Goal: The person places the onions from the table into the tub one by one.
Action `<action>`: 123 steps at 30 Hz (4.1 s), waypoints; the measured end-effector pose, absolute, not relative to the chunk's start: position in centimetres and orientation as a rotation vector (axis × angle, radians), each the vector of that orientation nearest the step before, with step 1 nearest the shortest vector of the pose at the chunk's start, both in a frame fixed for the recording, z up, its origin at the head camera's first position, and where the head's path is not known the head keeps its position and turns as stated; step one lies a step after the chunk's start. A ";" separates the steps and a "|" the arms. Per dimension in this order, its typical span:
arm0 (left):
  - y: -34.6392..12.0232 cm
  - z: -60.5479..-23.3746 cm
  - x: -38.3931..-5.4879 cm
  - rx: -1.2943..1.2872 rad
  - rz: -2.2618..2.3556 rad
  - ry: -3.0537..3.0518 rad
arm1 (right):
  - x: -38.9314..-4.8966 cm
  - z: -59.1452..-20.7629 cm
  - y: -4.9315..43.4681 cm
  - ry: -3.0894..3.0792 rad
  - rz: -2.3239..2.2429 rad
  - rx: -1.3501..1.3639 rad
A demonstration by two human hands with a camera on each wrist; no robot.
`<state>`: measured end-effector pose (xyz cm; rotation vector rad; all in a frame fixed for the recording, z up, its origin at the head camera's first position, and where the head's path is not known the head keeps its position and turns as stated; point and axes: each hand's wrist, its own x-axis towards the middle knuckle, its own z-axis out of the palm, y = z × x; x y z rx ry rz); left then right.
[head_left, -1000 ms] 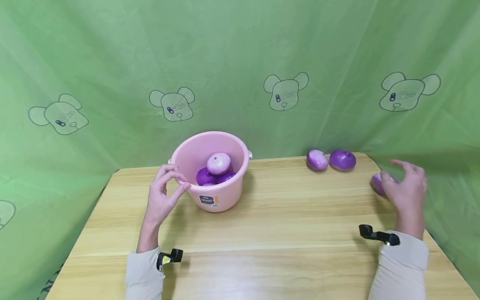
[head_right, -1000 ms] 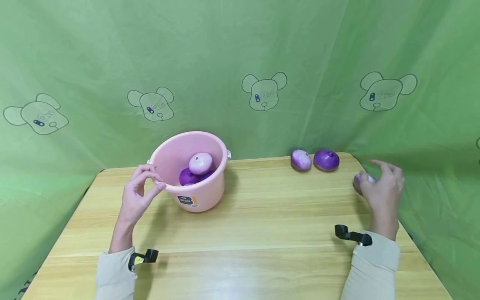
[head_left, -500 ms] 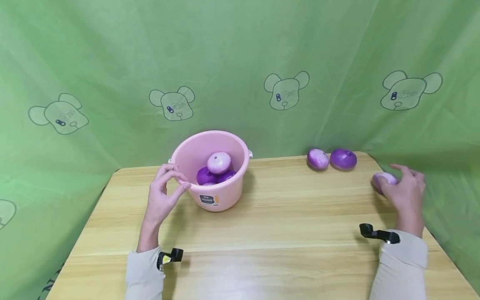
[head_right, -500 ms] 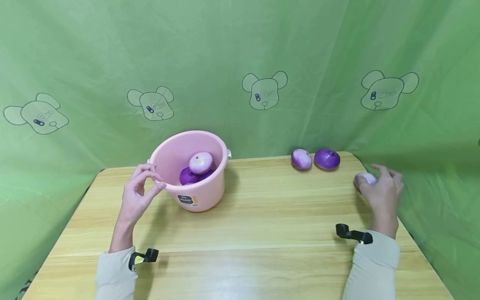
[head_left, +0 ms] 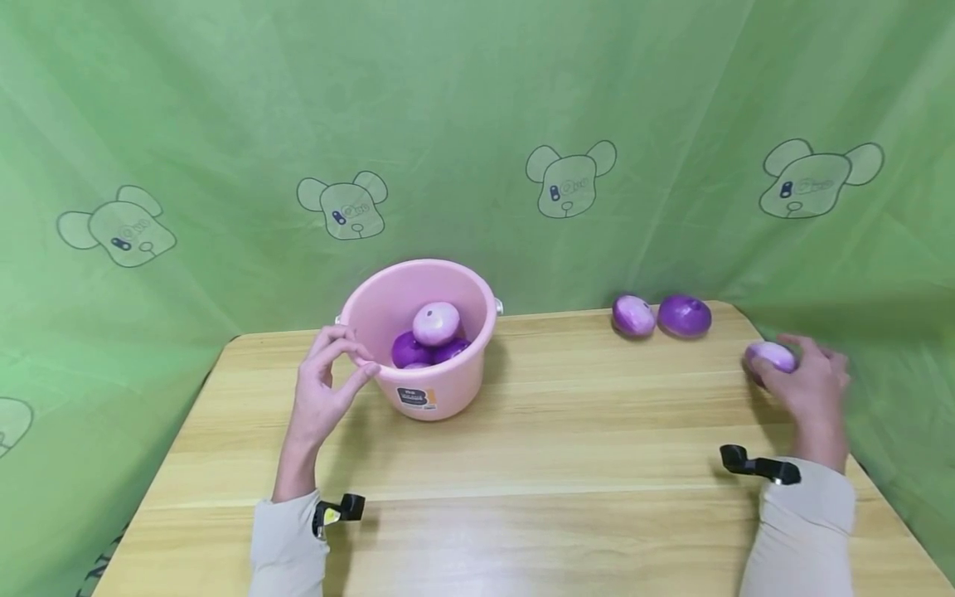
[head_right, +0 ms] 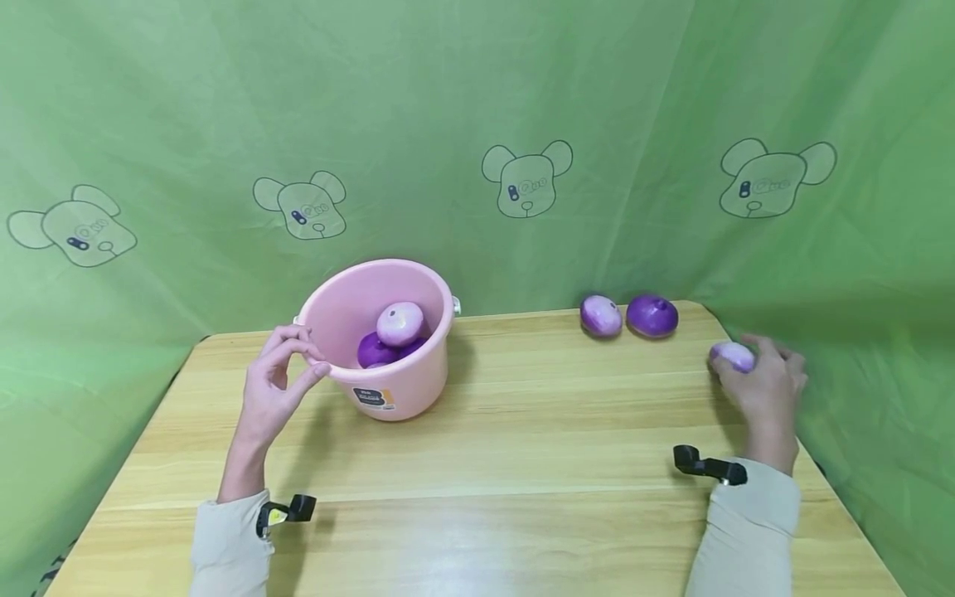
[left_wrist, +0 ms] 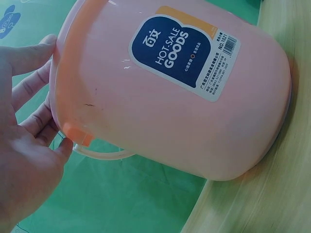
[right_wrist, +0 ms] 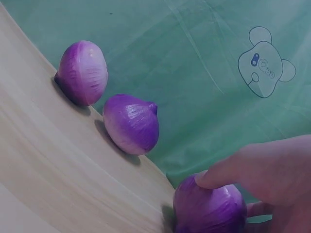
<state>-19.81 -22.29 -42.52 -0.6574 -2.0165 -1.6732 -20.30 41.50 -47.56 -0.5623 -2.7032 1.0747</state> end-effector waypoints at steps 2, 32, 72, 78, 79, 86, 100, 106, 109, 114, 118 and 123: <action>-22.3 -42.6 -19.8 -0.658 -1.671 -2.015 | -20.3 -47.8 41.6 -2.716 1.071 -0.553; -22.3 -42.7 -20.0 -0.647 -1.663 -2.023 | -20.2 -48.4 40.9 -2.699 1.147 -0.542; -22.2 -42.6 -19.8 -0.641 -1.674 -2.016 | -19.4 -46.4 40.3 -2.632 1.105 -0.598; -22.2 -42.5 -19.7 -0.640 -1.674 -2.014 | -19.4 -45.9 39.8 -2.619 1.128 -0.588; -22.2 -42.5 -19.7 -0.640 -1.674 -2.014 | -19.5 -45.8 39.7 -2.618 1.127 -0.585; -22.2 -42.5 -19.7 -0.642 -1.677 -2.010 | -19.6 -45.4 39.1 -2.610 1.104 -0.550; -22.2 -42.5 -19.7 -0.633 -1.679 -2.015 | -19.6 -45.1 38.4 -2.637 1.113 -0.519; -22.2 -42.5 -19.7 -0.640 -1.665 -2.014 | -19.7 -45.1 38.0 -2.637 1.079 -0.471; -22.2 -42.5 -19.8 -0.649 -1.657 -2.006 | -19.8 -45.1 37.8 -2.637 1.068 -0.452; -22.2 -42.5 -19.8 -0.643 -1.660 -2.009 | -19.7 -45.1 37.7 -2.641 1.089 -0.445; -22.1 -42.5 -19.7 -0.640 -1.658 -2.016 | -19.8 -45.0 37.5 -2.641 1.094 -0.449; -22.0 -42.3 -19.6 -0.643 -1.661 -2.013 | -19.8 -44.6 37.0 -2.636 1.082 -0.439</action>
